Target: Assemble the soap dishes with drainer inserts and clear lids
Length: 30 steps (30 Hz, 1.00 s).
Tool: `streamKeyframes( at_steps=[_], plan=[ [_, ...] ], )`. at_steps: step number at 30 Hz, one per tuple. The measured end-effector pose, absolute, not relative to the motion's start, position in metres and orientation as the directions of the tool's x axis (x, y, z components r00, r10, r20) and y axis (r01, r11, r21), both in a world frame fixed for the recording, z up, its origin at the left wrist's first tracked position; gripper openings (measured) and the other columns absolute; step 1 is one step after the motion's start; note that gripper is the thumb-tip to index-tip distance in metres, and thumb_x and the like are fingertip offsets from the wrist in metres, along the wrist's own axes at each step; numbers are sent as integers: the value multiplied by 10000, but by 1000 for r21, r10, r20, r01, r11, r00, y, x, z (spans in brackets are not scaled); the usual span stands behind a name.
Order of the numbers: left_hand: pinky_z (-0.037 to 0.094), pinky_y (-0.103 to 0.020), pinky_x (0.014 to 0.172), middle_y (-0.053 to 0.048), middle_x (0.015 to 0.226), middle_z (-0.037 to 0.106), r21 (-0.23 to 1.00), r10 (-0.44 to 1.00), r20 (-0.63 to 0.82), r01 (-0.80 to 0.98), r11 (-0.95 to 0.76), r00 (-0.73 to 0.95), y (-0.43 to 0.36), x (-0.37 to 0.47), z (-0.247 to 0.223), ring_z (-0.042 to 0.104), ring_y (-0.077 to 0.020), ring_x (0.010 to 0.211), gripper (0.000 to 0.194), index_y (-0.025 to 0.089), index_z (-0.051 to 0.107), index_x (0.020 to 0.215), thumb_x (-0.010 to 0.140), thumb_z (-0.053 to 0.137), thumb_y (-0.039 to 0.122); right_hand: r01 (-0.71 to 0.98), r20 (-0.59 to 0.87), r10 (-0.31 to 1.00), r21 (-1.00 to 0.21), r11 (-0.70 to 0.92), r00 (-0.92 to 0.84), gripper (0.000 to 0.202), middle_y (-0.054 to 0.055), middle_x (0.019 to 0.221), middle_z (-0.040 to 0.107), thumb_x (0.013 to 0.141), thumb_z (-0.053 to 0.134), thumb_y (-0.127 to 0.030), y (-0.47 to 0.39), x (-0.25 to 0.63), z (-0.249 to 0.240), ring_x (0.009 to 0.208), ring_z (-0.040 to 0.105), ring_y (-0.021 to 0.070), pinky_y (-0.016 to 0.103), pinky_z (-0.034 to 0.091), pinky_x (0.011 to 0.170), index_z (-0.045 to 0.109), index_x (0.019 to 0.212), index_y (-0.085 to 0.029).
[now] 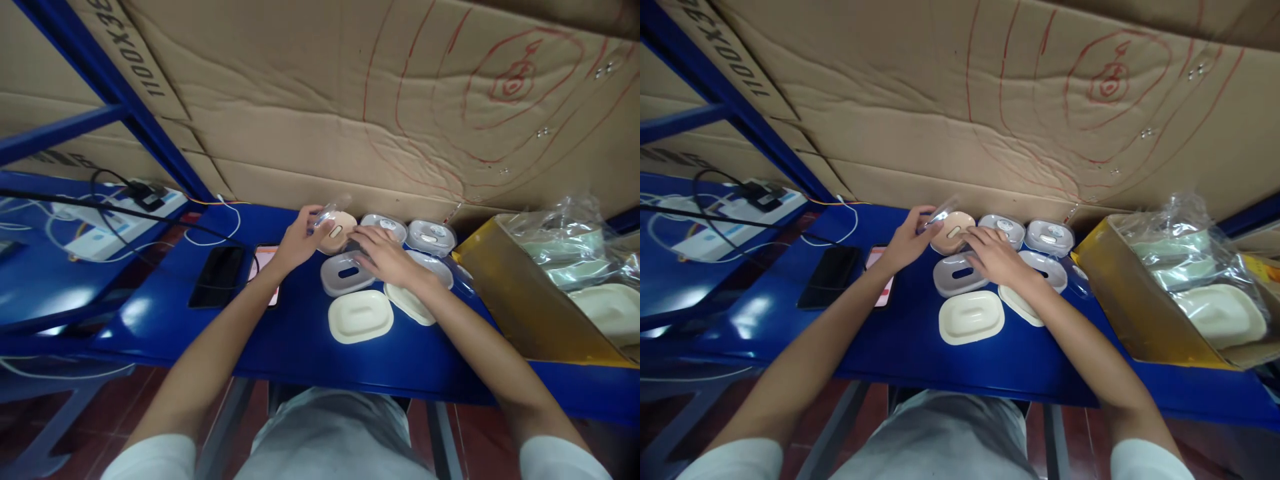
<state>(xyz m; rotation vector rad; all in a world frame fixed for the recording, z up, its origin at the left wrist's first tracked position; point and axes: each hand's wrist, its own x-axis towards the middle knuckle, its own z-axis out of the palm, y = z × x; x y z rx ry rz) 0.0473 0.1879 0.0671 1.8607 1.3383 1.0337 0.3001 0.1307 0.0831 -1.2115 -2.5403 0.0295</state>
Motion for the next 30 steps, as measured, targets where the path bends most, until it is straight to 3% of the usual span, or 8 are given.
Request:
streamKeyframes(
  at_steps=[3, 7, 10, 14, 18, 22, 26, 30],
  plan=[
    [569, -401, 983, -116, 1223, 774, 800, 971, 211, 552, -236, 110, 191, 45, 61, 756, -269, 1088, 562, 197, 535, 1426, 1065, 540, 628, 760, 146, 780, -173, 626, -609, 426, 161, 1627, 563, 1081, 558, -291, 166, 273, 87, 1514, 487, 314, 489, 361, 1199, 588, 1491, -178],
    [495, -534, 1119, -216, 1363, 700, 752, 971, 235, 628, -201, 30, 199, 37, 51, 668, -367, 1299, 548, 147, 517, 1431, 1061, 586, 546, 797, 26, 811, -167, 580, -585, 519, 214, 1479, 676, 1035, 674, -493, 191, 239, 86, 1422, 575, 369, 533, 351, 1194, 660, 1394, -119],
    [422, -576, 1198, -251, 1493, 615, 684, 955, 297, 693, -228, 21, 203, 32, 46, 564, -403, 1430, 562, 141, 503, 1465, 1029, 648, 464, 848, -52, 851, -139, 512, -522, 582, 263, 1396, 710, 1020, 654, -597, 201, 219, 83, 1358, 616, 422, 582, 344, 1183, 716, 1288, -84],
    [448, -580, 1179, -253, 1476, 624, 546, 923, 382, 793, -271, 53, 207, 27, 44, 581, -409, 1398, 572, 141, 491, 1504, 1038, 615, 448, 890, -86, 887, -103, 445, -454, 564, 260, 1431, 691, 1009, 671, -555, 209, 203, 85, 1374, 607, 414, 564, 361, 1175, 688, 1342, -99],
    [468, -576, 1153, -262, 1484, 607, 510, 942, 336, 837, -199, 19, 205, 24, 47, 579, -424, 1398, 614, 134, 475, 1546, 1050, 582, 479, 906, -88, 904, -101, 410, -419, 584, 256, 1433, 696, 939, 778, -502, 210, 196, 92, 1334, 643, 408, 533, 406, 1151, 684, 1362, -110],
    [490, -629, 1102, -275, 1515, 568, 435, 977, 213, 898, -71, -26, 199, 22, 56, 571, -478, 1399, 663, 148, 450, 1604, 1062, 548, 516, 892, -52, 900, -170, 420, -433, 368, 174, 1238, 799, 1038, 638, -504, 203, 205, 102, 1187, 725, 342, 438, 485, 1048, 783, 1128, -179],
    [482, -659, 1103, -262, 1514, 571, 354, 990, 140, 935, -17, -35, 195, 21, 64, 580, -496, 1387, 643, 182, 482, 1594, 1069, 523, 549, 867, 39, 907, -279, 412, -419, 456, 118, 1173, 806, 1127, 432, -532, 202, 230, 108, 1090, 741, 293, 384, 524, 921, 756, 1139, -211],
    [472, -649, 1120, -249, 1515, 578, 298, 994, 107, 953, -58, 27, 192, 24, 61, 582, -493, 1385, 661, 184, 484, 1589, 1043, 567, 549, 812, 165, 919, -431, 395, -359, 601, 101, 1106, 777, 1175, 176, -490, 208, 255, 116, 1057, 723, 258, 386, 535, 938, 706, 1143, -207]
  ],
)
